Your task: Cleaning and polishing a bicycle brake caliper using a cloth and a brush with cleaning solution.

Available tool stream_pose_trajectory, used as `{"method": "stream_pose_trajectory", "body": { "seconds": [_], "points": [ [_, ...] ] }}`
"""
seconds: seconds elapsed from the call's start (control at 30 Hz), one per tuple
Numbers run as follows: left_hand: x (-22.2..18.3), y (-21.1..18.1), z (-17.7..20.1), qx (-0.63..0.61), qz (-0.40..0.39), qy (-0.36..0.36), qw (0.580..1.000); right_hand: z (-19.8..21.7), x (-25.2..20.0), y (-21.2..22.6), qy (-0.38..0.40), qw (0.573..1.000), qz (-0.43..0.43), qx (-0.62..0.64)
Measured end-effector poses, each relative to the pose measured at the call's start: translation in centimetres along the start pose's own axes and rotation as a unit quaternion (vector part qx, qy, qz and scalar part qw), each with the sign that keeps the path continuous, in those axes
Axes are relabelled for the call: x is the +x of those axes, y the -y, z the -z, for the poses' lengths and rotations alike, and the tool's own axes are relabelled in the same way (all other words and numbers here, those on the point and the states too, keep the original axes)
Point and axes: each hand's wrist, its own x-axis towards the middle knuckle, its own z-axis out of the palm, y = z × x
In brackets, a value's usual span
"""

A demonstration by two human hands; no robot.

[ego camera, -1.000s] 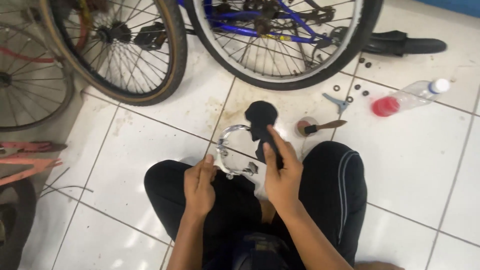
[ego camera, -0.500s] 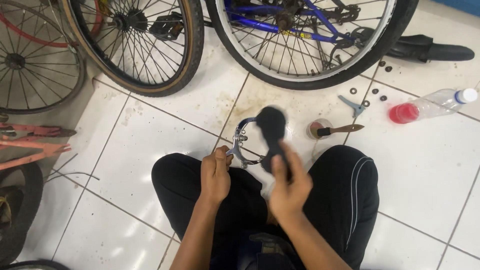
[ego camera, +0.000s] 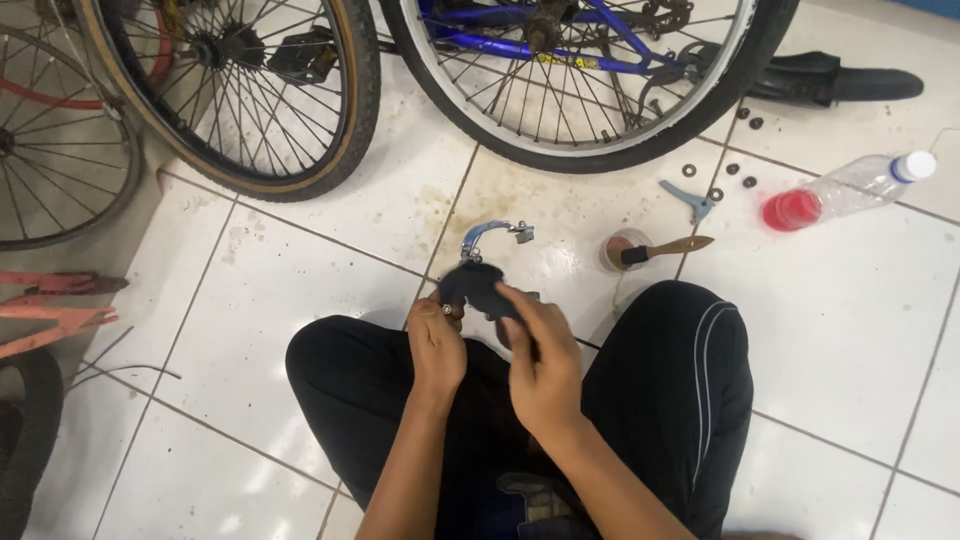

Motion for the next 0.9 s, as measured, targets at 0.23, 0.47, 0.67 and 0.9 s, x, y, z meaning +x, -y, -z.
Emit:
{"method": "stream_pose_trajectory", "body": {
  "seconds": [0.23,0.47,0.67,0.9],
  "points": [
    [-0.4,2.4,-1.3,-0.027,0.032,-0.073,0.996,-0.8,-1.2,-0.6,0.029,0.997,0.035,-0.057],
    [-1.5,4.0,0.4,-0.081,0.032,-0.138,0.987,0.4,-2.3,-3.3,-0.112,0.994,0.009,0.008],
    [-1.9,5.0,-0.1,-0.05,0.032,-0.138,0.989,-2.3,-5.3,-6.6,-0.01,0.995,0.094,-0.024],
    [-2.9,6.4,0.2,-0.024,-0.008,-0.124,0.992,-1.8,-5.0,-7.0,-0.104,0.992,0.068,0.018]
  ]
}}
